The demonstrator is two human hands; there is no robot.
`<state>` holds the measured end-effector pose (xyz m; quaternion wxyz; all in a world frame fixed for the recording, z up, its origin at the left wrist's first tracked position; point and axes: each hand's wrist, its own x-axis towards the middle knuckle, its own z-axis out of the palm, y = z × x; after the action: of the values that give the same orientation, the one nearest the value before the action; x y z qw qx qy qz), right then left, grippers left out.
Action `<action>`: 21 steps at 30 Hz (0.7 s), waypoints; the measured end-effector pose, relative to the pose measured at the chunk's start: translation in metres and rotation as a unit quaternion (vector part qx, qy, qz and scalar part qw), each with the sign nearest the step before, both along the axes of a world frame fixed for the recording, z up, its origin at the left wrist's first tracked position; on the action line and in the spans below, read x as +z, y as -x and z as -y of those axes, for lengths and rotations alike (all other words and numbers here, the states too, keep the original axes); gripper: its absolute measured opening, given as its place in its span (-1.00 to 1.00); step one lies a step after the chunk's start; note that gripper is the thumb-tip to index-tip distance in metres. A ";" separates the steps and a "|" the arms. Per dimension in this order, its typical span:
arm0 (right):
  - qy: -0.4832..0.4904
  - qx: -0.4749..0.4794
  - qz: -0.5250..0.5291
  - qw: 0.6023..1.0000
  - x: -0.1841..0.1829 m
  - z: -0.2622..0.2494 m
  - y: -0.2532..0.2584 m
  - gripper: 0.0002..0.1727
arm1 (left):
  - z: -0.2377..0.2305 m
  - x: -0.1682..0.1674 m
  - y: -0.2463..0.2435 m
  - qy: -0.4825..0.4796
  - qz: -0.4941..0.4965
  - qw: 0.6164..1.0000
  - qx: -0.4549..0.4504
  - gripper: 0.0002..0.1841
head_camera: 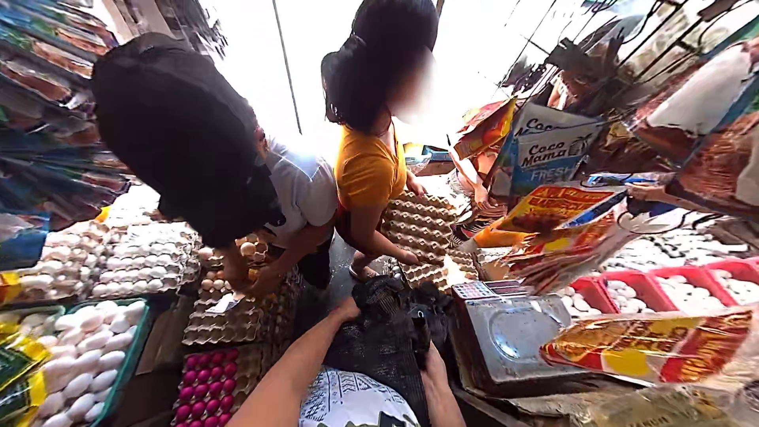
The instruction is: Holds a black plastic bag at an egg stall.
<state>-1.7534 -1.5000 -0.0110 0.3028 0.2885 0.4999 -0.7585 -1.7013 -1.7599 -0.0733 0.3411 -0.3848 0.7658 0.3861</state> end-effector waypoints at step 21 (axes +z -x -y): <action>-0.085 0.057 -0.117 0.988 0.016 0.048 0.118 -0.54 | 0.042 0.047 0.222 0.093 0.098 0.978 -0.162 -0.55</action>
<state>-1.8714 -1.5476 0.0054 0.2595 0.1933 0.6099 -0.7234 -1.9238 -1.8019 -0.0267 0.4350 -0.3220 0.8134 0.2132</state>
